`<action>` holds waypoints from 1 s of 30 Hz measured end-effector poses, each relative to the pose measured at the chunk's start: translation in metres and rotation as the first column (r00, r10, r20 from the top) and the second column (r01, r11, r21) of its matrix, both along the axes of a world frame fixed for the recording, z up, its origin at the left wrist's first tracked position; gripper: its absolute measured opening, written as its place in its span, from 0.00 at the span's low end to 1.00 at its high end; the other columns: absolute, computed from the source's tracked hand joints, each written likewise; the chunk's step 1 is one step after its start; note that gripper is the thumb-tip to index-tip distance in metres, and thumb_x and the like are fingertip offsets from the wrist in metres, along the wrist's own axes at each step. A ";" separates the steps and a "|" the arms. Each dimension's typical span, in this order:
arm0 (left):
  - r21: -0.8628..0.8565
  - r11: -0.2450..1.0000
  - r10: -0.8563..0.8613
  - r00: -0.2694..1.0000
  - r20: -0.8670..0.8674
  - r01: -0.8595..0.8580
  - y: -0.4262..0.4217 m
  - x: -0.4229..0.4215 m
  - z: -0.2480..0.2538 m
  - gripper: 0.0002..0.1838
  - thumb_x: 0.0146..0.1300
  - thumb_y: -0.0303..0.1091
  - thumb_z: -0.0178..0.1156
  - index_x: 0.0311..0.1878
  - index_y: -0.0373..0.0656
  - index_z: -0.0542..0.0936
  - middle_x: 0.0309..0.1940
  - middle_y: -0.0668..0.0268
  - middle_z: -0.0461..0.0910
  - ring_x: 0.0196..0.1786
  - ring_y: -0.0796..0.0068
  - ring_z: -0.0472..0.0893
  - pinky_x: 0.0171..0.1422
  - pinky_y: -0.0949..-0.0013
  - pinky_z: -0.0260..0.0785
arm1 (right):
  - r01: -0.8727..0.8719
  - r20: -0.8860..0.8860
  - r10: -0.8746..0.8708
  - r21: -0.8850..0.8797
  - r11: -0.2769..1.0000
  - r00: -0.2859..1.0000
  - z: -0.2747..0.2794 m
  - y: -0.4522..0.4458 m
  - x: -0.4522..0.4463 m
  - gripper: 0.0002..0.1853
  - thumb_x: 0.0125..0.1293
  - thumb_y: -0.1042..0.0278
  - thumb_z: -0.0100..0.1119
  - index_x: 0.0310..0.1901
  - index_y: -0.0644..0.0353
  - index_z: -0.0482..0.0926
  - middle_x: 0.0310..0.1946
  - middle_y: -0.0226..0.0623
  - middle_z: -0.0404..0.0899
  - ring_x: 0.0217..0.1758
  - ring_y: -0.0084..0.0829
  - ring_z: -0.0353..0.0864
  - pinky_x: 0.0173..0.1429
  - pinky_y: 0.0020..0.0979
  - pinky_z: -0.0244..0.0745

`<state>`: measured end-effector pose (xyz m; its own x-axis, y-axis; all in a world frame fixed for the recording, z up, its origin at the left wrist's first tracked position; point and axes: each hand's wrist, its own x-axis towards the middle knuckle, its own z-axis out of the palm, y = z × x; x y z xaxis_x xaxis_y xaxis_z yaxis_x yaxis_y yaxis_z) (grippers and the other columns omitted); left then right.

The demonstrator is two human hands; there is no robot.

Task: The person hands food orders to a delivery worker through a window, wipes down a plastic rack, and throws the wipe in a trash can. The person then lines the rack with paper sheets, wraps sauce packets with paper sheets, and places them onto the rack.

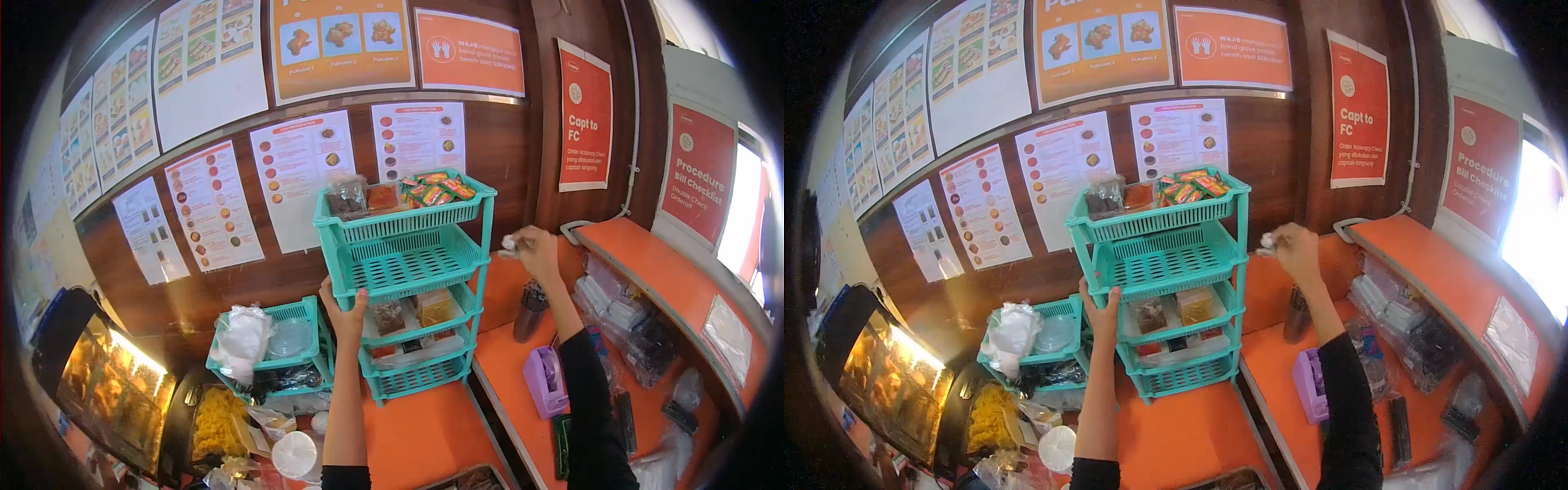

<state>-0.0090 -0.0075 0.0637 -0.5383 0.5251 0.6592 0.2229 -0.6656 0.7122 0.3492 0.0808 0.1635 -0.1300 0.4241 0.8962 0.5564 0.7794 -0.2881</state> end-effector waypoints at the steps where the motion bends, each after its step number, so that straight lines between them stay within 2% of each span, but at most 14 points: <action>1: -0.003 1.000 0.004 1.000 0.005 -0.004 0.000 0.002 0.000 0.32 0.53 0.40 0.67 0.58 0.41 0.65 0.47 0.64 0.63 0.52 0.69 0.67 0.59 0.63 0.60 | -0.085 -0.018 0.083 -0.173 0.981 0.996 0.009 0.005 -0.001 0.07 0.46 0.82 0.57 0.28 0.63 0.81 0.24 0.37 0.80 0.28 0.29 0.79 0.33 0.31 0.75; 3: 0.009 0.999 -0.047 0.998 0.036 0.046 -0.006 0.005 0.005 0.33 0.52 0.40 0.68 0.57 0.40 0.64 0.48 0.65 0.64 0.53 0.70 0.67 0.59 0.64 0.59 | -0.401 -0.063 0.419 -0.443 0.801 0.906 0.026 0.028 -0.006 0.11 0.51 0.81 0.53 0.34 0.64 0.83 0.28 0.32 0.82 0.29 0.20 0.79 0.33 0.24 0.74; 4: 0.010 0.999 -0.037 0.999 0.036 0.036 -0.005 0.004 0.003 0.33 0.52 0.40 0.68 0.57 0.40 0.64 0.48 0.65 0.64 0.53 0.70 0.67 0.59 0.64 0.59 | -0.409 -0.063 0.428 -0.443 0.798 0.902 0.024 0.041 -0.006 0.11 0.51 0.81 0.53 0.34 0.64 0.83 0.28 0.32 0.82 0.29 0.20 0.79 0.33 0.24 0.74; 6: 0.007 1.000 -0.017 0.999 0.027 0.017 -0.002 0.000 -0.001 0.33 0.52 0.40 0.68 0.57 0.41 0.64 0.49 0.65 0.65 0.53 0.70 0.68 0.59 0.65 0.60 | -0.462 -0.096 0.591 -0.726 0.509 0.801 0.030 0.048 -0.015 0.12 0.51 0.83 0.50 0.35 0.66 0.82 0.30 0.35 0.82 0.29 0.22 0.79 0.32 0.22 0.76; 7: 0.013 1.000 -0.004 1.000 0.028 0.003 -0.001 -0.002 -0.003 0.33 0.52 0.40 0.68 0.57 0.41 0.64 0.49 0.65 0.65 0.53 0.70 0.68 0.59 0.65 0.60 | -0.480 -0.096 0.625 -0.733 0.482 0.775 0.033 0.048 -0.016 0.12 0.49 0.84 0.50 0.35 0.66 0.81 0.29 0.33 0.81 0.30 0.22 0.79 0.33 0.23 0.76; 12: 0.000 1.000 -0.009 1.000 0.008 0.009 0.004 -0.003 -0.007 0.32 0.52 0.40 0.68 0.57 0.42 0.64 0.49 0.65 0.66 0.52 0.71 0.67 0.59 0.66 0.60 | -0.453 0.066 0.655 -0.670 0.588 0.753 0.031 0.048 -0.027 0.12 0.45 0.84 0.55 0.35 0.67 0.81 0.30 0.34 0.80 0.34 0.25 0.79 0.40 0.23 0.76; 14: 0.017 0.999 -0.033 0.999 0.006 0.033 0.003 -0.002 -0.004 0.33 0.52 0.41 0.68 0.57 0.43 0.64 0.48 0.66 0.66 0.51 0.72 0.68 0.57 0.66 0.61 | -0.514 0.146 0.594 -0.369 0.774 0.791 0.018 0.061 -0.036 0.07 0.47 0.82 0.58 0.28 0.64 0.83 0.31 0.34 0.80 0.32 0.24 0.76 0.35 0.28 0.74; 18: 0.041 0.999 -0.035 0.999 -0.019 0.036 0.000 -0.003 -0.003 0.33 0.51 0.42 0.69 0.57 0.43 0.64 0.48 0.66 0.66 0.48 0.73 0.69 0.54 0.67 0.63 | -0.606 0.162 0.651 -0.253 0.754 0.742 0.007 0.109 -0.054 0.06 0.48 0.79 0.62 0.31 0.64 0.82 0.29 0.36 0.81 0.33 0.26 0.78 0.38 0.31 0.74; 22: 0.029 0.999 -0.038 0.999 0.018 0.037 0.001 -0.001 -0.003 0.33 0.52 0.42 0.69 0.56 0.43 0.64 0.47 0.67 0.67 0.47 0.74 0.70 0.52 0.69 0.64 | -0.658 -0.087 0.673 -0.334 0.675 0.734 -0.008 0.133 -0.077 0.10 0.50 0.76 0.63 0.37 0.64 0.80 0.30 0.39 0.82 0.35 0.31 0.79 0.44 0.34 0.74; 24: 0.040 0.997 -0.066 0.998 0.025 0.065 0.000 0.000 -0.002 0.32 0.52 0.41 0.69 0.56 0.43 0.64 0.47 0.67 0.67 0.46 0.75 0.70 0.51 0.70 0.64 | -0.717 -0.360 0.633 -0.181 0.673 0.685 -0.016 0.134 -0.086 0.10 0.51 0.75 0.62 0.37 0.64 0.80 0.35 0.42 0.81 0.37 0.33 0.80 0.44 0.35 0.73; 25: 0.047 0.998 -0.041 0.999 0.011 0.040 0.003 -0.001 -0.003 0.32 0.52 0.41 0.68 0.56 0.43 0.64 0.46 0.67 0.68 0.46 0.76 0.70 0.50 0.71 0.64 | -0.569 -0.094 0.563 -0.071 0.819 0.821 -0.019 0.151 -0.084 0.13 0.52 0.73 0.63 0.40 0.64 0.78 0.38 0.45 0.79 0.39 0.38 0.79 0.46 0.38 0.74; 26: 0.046 0.998 -0.033 0.999 0.011 0.032 0.004 -0.002 -0.002 0.32 0.52 0.41 0.68 0.56 0.43 0.64 0.46 0.67 0.68 0.46 0.76 0.70 0.50 0.71 0.64 | -0.576 -0.095 0.569 -0.072 0.814 0.817 -0.025 0.164 -0.082 0.13 0.52 0.73 0.63 0.40 0.64 0.78 0.38 0.45 0.79 0.39 0.38 0.79 0.46 0.38 0.74; 28: 0.011 1.000 -0.006 1.000 -0.028 0.006 -0.001 0.002 0.003 0.32 0.53 0.40 0.68 0.57 0.43 0.64 0.47 0.67 0.68 0.45 0.76 0.70 0.50 0.71 0.65 | -0.152 -0.007 0.152 0.025 0.988 0.988 -0.023 0.143 -0.075 0.17 0.55 0.75 0.61 0.48 0.64 0.75 0.39 0.47 0.79 0.43 0.41 0.81 0.47 0.37 0.75; 30: -0.002 0.997 0.076 0.997 0.004 -0.076 -0.005 0.009 0.002 0.35 0.53 0.41 0.67 0.61 0.41 0.63 0.51 0.62 0.68 0.49 0.71 0.69 0.55 0.66 0.63 | 0.322 0.017 -0.322 -0.063 0.945 0.947 -0.017 0.124 -0.054 0.09 0.53 0.74 0.63 0.37 0.63 0.81 0.36 0.50 0.79 0.41 0.44 0.82 0.42 0.37 0.76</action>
